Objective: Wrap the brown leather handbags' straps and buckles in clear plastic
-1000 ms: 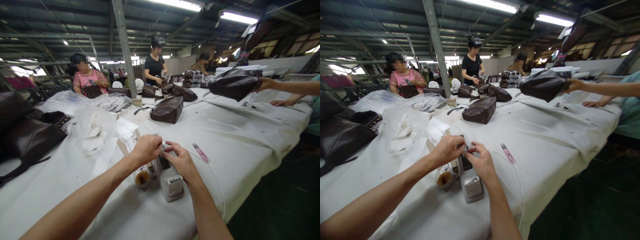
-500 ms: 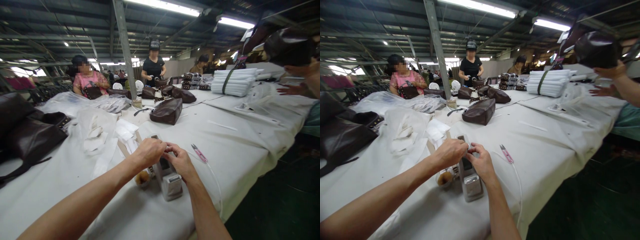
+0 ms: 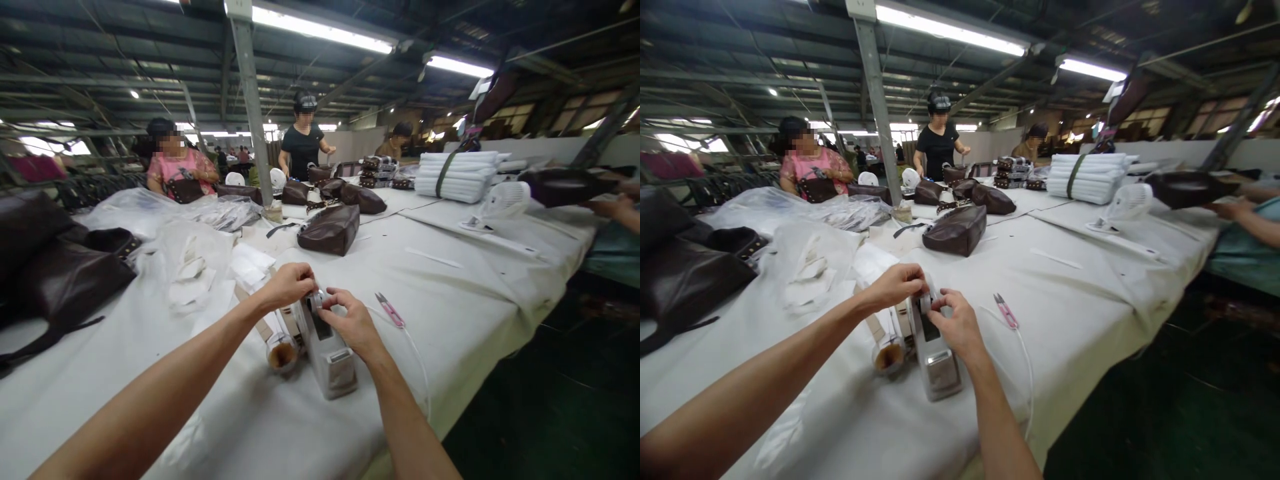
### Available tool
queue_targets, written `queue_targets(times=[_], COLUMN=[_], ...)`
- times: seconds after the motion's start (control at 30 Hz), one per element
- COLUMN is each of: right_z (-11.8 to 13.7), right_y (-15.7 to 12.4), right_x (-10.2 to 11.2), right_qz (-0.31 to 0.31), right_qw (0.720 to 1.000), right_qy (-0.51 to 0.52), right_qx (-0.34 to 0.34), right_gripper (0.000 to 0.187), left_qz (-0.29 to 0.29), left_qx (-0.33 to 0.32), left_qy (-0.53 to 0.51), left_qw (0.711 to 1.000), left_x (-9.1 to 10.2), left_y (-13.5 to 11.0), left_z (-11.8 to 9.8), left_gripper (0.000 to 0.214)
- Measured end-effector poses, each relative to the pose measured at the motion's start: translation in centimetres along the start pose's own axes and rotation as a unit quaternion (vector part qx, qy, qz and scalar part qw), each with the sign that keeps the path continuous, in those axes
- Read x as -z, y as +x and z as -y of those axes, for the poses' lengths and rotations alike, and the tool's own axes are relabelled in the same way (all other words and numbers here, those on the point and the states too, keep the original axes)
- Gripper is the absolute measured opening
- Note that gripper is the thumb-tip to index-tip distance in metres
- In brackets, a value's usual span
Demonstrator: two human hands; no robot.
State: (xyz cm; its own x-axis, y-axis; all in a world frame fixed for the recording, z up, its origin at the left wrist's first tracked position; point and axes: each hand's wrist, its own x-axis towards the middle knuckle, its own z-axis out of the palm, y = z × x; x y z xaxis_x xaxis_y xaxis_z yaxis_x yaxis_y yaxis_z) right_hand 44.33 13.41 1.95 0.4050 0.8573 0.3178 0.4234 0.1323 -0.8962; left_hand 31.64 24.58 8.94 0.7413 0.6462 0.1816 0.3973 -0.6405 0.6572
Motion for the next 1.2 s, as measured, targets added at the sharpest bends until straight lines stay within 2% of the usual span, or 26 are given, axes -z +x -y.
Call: queue_targets(times=[0.13, 0.23, 0.3, 0.4, 0.5, 0.6, 0.73, 0.83, 1.0, 1.1, 1.2], right_z=[0.3, 1.0, 1.8, 2.9, 3.8, 4.0, 4.2, 4.8, 6.0, 6.2, 6.2], right_y=[0.0, 0.4, 0.7, 1.2, 1.5, 1.5, 1.3, 1.0, 0.8, 0.3, -0.7], right_x=[0.4, 0.8, 0.8, 0.4, 0.0, -0.3, -0.4, -0.3, 0.3, 0.9, 1.4], right_qz=[0.011, -0.031, -0.056, -0.031, -0.007, -0.019, -0.038, -0.026, 0.013, 0.047, 0.078], right_qw=[0.999, 0.996, 0.991, 0.988, 0.990, 0.988, 0.968, 0.947, 0.920, 0.912, 0.902], right_qy=[-0.039, -0.077, -0.100, -0.114, -0.111, -0.130, -0.232, -0.309, -0.382, -0.394, -0.406], right_qx=[0.011, 0.045, 0.073, 0.096, 0.088, 0.083, 0.084, 0.084, 0.086, 0.103, 0.125], right_gripper=[0.010, 0.019, 0.024, 0.025, 0.018, 0.010, 0.008, 0.011, 0.009, 0.008, 0.009], left_qz=[0.013, 0.015, 0.011, 0.002, -0.008, -0.017, -0.032, -0.060, -0.071, -0.053, -0.036], left_qx=[-0.005, -0.015, -0.015, -0.009, -0.001, 0.003, -0.008, -0.013, -0.023, -0.022, -0.036], left_qy=[0.078, 0.097, 0.086, 0.069, 0.048, 0.018, -0.033, -0.079, -0.121, -0.105, -0.047], left_qw=[0.997, 0.995, 0.996, 0.998, 0.999, 1.000, 0.999, 0.995, 0.990, 0.993, 0.998], left_x=[0.1, -0.1, -0.2, -0.3, -0.4, -0.7, -0.9, -0.7, 0.1, 0.6, 1.2], left_y=[-0.3, -0.7, -0.8, -0.9, -0.9, -1.0, -1.6, -2.7, -6.7, -10.8, -15.6], left_z=[-1.2, -1.9, -1.9, -1.5, -1.0, -0.7, -0.3, 0.0, 0.6, 1.5, 3.3], left_gripper=[0.014, 0.017, 0.018, 0.016, 0.015, 0.016, 0.014, 0.016, 0.015, 0.014, 0.017])
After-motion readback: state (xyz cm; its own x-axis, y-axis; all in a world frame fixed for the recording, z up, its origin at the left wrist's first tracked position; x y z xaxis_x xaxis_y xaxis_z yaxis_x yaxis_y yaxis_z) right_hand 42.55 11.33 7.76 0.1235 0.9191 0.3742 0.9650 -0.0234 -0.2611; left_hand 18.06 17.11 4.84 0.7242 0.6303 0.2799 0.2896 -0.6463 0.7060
